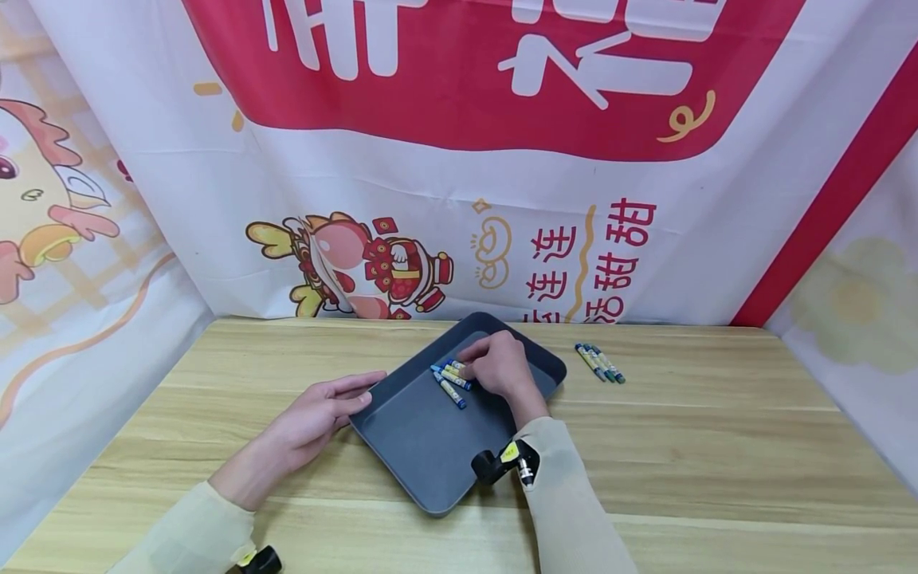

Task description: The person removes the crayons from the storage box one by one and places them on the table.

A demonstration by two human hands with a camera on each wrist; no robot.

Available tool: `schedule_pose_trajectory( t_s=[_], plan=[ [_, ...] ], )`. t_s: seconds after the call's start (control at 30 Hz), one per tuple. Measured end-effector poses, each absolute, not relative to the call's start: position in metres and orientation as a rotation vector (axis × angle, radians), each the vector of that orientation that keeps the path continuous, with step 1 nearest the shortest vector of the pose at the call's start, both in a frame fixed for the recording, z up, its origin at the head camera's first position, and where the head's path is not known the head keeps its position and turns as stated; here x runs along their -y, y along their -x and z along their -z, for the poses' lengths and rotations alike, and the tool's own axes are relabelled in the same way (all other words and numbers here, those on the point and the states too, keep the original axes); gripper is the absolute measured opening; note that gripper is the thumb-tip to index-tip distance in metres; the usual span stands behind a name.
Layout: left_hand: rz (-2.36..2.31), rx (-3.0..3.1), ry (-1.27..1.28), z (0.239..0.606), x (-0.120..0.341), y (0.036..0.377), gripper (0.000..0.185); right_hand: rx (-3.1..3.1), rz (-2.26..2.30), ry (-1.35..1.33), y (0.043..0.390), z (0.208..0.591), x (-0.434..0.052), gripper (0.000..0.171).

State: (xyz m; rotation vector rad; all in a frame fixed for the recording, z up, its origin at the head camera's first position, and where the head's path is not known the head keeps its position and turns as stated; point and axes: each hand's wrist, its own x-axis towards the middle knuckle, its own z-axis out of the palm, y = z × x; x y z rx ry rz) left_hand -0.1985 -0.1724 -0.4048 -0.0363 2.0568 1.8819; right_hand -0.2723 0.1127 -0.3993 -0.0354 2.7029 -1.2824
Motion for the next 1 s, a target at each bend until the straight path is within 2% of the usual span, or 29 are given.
schedule_pose_trajectory(
  t_s=[0.4,1.0],
  plan=[
    [-1.894,-2.048,0.022,0.406,0.173,0.199,0.044,-2.764,1.273,0.117,0.268,0.393,-0.117,0.014],
    [-1.881,-2.054,0.039,0.405,0.172,0.199,0.043,-2.852,1.272,0.215,0.265,0.385,-0.146,0.018]
  ],
)
